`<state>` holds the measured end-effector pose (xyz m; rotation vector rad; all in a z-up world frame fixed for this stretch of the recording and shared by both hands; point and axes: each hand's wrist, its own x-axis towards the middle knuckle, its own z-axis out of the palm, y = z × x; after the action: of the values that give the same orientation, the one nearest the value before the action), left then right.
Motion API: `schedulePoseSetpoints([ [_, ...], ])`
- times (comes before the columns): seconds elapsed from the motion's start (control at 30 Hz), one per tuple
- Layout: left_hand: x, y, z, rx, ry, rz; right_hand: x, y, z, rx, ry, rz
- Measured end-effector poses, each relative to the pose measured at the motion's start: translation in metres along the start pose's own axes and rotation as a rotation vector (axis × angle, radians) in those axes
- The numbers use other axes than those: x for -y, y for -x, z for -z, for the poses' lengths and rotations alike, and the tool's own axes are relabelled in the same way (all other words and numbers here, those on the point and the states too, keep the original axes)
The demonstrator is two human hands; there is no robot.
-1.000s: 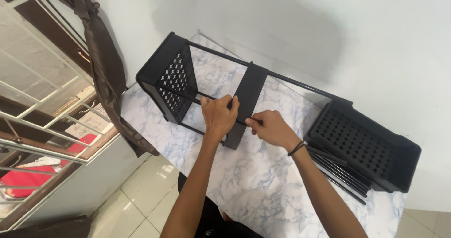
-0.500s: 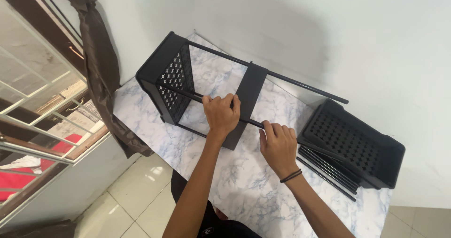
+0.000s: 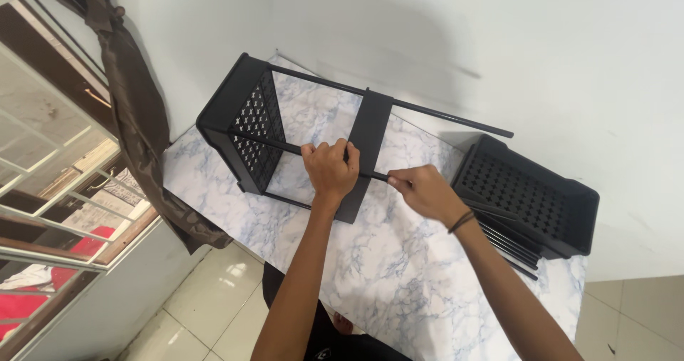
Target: The person assembles a black plastic crate by inserting long black rods into slots on the crate walls. They repeatedly pick up rods, align them with the crate, and push them into place to form a frame.
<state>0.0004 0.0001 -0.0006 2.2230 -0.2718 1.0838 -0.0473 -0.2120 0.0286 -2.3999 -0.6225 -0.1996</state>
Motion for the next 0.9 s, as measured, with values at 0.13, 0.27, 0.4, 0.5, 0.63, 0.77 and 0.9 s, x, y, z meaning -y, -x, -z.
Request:
schedulePoseSetpoints([
  [0.13,-0.001,0.001,-0.001,-0.015,0.014,-0.008,-0.017,-0.027,0.020,0.501,-0.514,-0.641],
  [0.27,-0.001,0.000,0.000,-0.031,0.011,-0.030,-0.002,-0.034,0.026,0.462,-0.438,-0.566],
  [0.4,0.000,0.000,0.000,-0.041,0.041,-0.034,0.037,-0.001,0.003,-0.096,0.026,-0.062],
  [0.5,0.000,0.002,-0.001,-0.052,0.026,-0.033,0.055,0.011,-0.022,-0.425,0.342,0.184],
  [0.63,0.001,0.004,-0.001,-0.028,0.033,-0.027,0.053,0.008,-0.030,-0.440,0.488,0.162],
  [0.77,0.001,0.004,-0.004,-0.046,0.024,-0.027,0.038,-0.001,-0.017,-0.120,0.250,-0.035],
  [0.9,0.001,0.006,-0.007,-0.081,0.025,-0.030,0.016,-0.033,0.002,0.215,-0.128,-0.319],
])
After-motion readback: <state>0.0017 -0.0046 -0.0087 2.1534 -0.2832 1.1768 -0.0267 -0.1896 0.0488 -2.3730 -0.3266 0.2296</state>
